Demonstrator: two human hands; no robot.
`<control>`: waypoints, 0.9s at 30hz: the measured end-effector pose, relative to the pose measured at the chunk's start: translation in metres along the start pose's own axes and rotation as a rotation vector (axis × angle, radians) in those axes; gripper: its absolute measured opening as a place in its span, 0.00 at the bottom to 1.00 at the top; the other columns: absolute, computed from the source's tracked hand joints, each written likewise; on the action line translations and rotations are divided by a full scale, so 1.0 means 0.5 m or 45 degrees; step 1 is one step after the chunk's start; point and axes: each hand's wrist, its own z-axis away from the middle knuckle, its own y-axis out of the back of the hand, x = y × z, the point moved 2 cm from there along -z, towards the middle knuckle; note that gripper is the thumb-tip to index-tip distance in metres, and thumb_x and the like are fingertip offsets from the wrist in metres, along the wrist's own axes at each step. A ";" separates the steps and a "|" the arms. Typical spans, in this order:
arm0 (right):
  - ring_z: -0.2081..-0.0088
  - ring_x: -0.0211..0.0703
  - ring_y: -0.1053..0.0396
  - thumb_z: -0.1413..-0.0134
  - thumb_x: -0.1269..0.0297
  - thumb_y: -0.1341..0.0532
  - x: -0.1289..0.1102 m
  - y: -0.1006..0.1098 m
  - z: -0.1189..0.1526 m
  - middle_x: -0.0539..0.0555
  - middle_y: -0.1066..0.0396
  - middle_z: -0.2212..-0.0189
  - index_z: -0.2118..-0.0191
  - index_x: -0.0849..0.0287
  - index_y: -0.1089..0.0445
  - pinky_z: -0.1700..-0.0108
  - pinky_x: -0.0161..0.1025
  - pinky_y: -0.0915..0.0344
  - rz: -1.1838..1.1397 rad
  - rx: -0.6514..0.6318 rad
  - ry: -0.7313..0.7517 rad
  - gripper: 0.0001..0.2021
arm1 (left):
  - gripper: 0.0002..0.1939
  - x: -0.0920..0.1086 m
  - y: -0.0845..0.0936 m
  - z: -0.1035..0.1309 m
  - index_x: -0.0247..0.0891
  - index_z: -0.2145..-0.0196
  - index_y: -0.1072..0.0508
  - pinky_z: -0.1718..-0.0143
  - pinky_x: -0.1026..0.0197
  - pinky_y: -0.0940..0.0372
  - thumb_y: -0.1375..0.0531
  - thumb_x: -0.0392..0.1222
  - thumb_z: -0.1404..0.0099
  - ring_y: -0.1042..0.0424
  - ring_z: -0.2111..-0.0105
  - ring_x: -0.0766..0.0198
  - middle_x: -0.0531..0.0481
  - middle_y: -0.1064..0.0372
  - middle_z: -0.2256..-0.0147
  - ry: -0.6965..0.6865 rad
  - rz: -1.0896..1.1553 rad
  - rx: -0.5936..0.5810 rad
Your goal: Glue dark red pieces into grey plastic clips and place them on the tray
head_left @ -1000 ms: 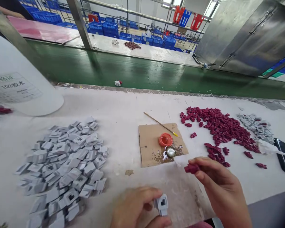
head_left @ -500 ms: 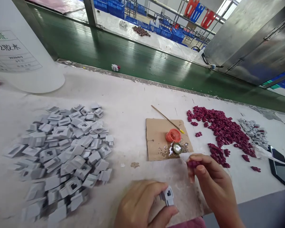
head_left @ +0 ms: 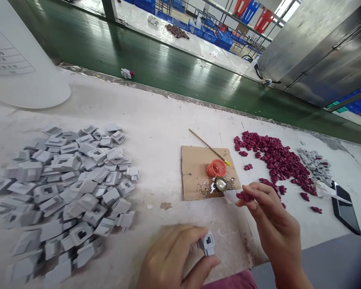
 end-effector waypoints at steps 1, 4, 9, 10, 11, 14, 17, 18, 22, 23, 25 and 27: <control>0.59 0.42 0.30 0.36 0.72 0.43 0.000 0.000 -0.005 0.54 0.33 0.57 0.49 0.50 0.28 0.62 0.38 0.28 0.089 -0.015 0.061 0.14 | 0.10 -0.001 -0.001 0.001 0.41 0.55 0.32 0.59 0.69 0.30 0.41 0.44 0.32 0.24 0.64 0.68 0.53 0.24 0.64 0.005 -0.010 0.011; 0.56 0.44 0.31 0.37 0.73 0.41 0.002 -0.004 -0.023 0.54 0.31 0.57 0.44 0.50 0.33 0.56 0.42 0.30 0.252 -0.048 0.143 0.18 | 0.10 -0.005 -0.004 0.006 0.39 0.54 0.33 0.55 0.70 0.31 0.41 0.42 0.32 0.24 0.61 0.67 0.52 0.23 0.61 -0.030 -0.043 0.018; 0.57 0.44 0.30 0.40 0.75 0.38 -0.006 -0.014 -0.049 0.52 0.29 0.60 0.53 0.54 0.31 0.55 0.42 0.31 0.378 -0.125 0.298 0.12 | 0.10 -0.013 -0.005 0.013 0.38 0.53 0.34 0.54 0.70 0.31 0.43 0.40 0.31 0.23 0.59 0.67 0.49 0.22 0.60 -0.037 -0.135 0.039; 0.57 0.44 0.30 0.40 0.76 0.38 -0.008 -0.016 -0.052 0.52 0.29 0.59 0.54 0.54 0.30 0.55 0.41 0.31 0.419 -0.149 0.355 0.11 | 0.09 -0.012 -0.005 0.013 0.38 0.53 0.34 0.54 0.71 0.31 0.44 0.41 0.30 0.23 0.60 0.68 0.50 0.22 0.59 -0.028 -0.167 0.051; 0.57 0.43 0.30 0.40 0.76 0.39 -0.009 -0.018 -0.054 0.53 0.29 0.59 0.54 0.55 0.29 0.55 0.40 0.31 0.447 -0.166 0.391 0.12 | 0.08 -0.010 -0.006 0.014 0.39 0.54 0.33 0.55 0.71 0.31 0.44 0.42 0.30 0.23 0.61 0.68 0.50 0.23 0.59 -0.014 -0.197 0.063; 0.57 0.41 0.30 0.40 0.78 0.40 -0.007 -0.020 -0.056 0.53 0.29 0.57 0.53 0.57 0.29 0.54 0.37 0.31 0.483 -0.160 0.421 0.12 | 0.08 0.000 -0.010 0.016 0.42 0.56 0.31 0.59 0.73 0.32 0.45 0.44 0.29 0.23 0.63 0.70 0.53 0.24 0.60 0.067 -0.260 0.128; 0.58 0.40 0.30 0.41 0.79 0.39 -0.002 -0.021 -0.054 0.54 0.29 0.58 0.54 0.59 0.28 0.54 0.36 0.31 0.534 -0.147 0.467 0.12 | 0.08 0.008 -0.015 0.018 0.42 0.56 0.29 0.57 0.70 0.34 0.45 0.43 0.29 0.24 0.63 0.69 0.53 0.24 0.62 0.077 -0.255 0.167; 0.58 0.40 0.30 0.41 0.80 0.39 -0.001 -0.021 -0.054 0.54 0.29 0.58 0.54 0.60 0.28 0.54 0.36 0.31 0.554 -0.149 0.489 0.12 | 0.08 0.010 -0.017 0.018 0.41 0.57 0.28 0.56 0.69 0.34 0.45 0.43 0.29 0.25 0.62 0.68 0.53 0.25 0.62 0.070 -0.245 0.171; 0.58 0.40 0.31 0.42 0.82 0.40 -0.001 -0.025 -0.055 0.55 0.30 0.59 0.55 0.62 0.28 0.56 0.37 0.32 0.584 -0.191 0.535 0.13 | 0.07 0.008 -0.023 0.021 0.38 0.56 0.27 0.54 0.67 0.36 0.44 0.38 0.30 0.27 0.61 0.66 0.50 0.26 0.61 0.053 -0.216 0.170; 0.58 0.40 0.31 0.42 0.82 0.40 -0.001 -0.026 -0.055 0.56 0.30 0.59 0.55 0.62 0.28 0.56 0.37 0.32 0.584 -0.205 0.539 0.12 | 0.07 0.007 -0.023 0.021 0.37 0.56 0.27 0.54 0.66 0.36 0.43 0.37 0.30 0.27 0.61 0.65 0.49 0.26 0.61 0.050 -0.211 0.169; 0.58 0.41 0.31 0.42 0.82 0.40 -0.001 -0.027 -0.057 0.56 0.30 0.59 0.55 0.63 0.28 0.56 0.38 0.31 0.581 -0.220 0.540 0.12 | 0.08 0.005 -0.023 0.021 0.36 0.56 0.27 0.54 0.66 0.36 0.43 0.37 0.31 0.28 0.61 0.65 0.49 0.27 0.60 0.044 -0.194 0.163; 0.57 0.41 0.31 0.41 0.82 0.40 0.000 -0.027 -0.058 0.56 0.30 0.59 0.55 0.62 0.28 0.56 0.38 0.31 0.578 -0.229 0.536 0.12 | 0.08 0.003 -0.022 0.020 0.36 0.55 0.28 0.53 0.66 0.37 0.42 0.36 0.31 0.29 0.60 0.64 0.48 0.27 0.60 0.046 -0.168 0.158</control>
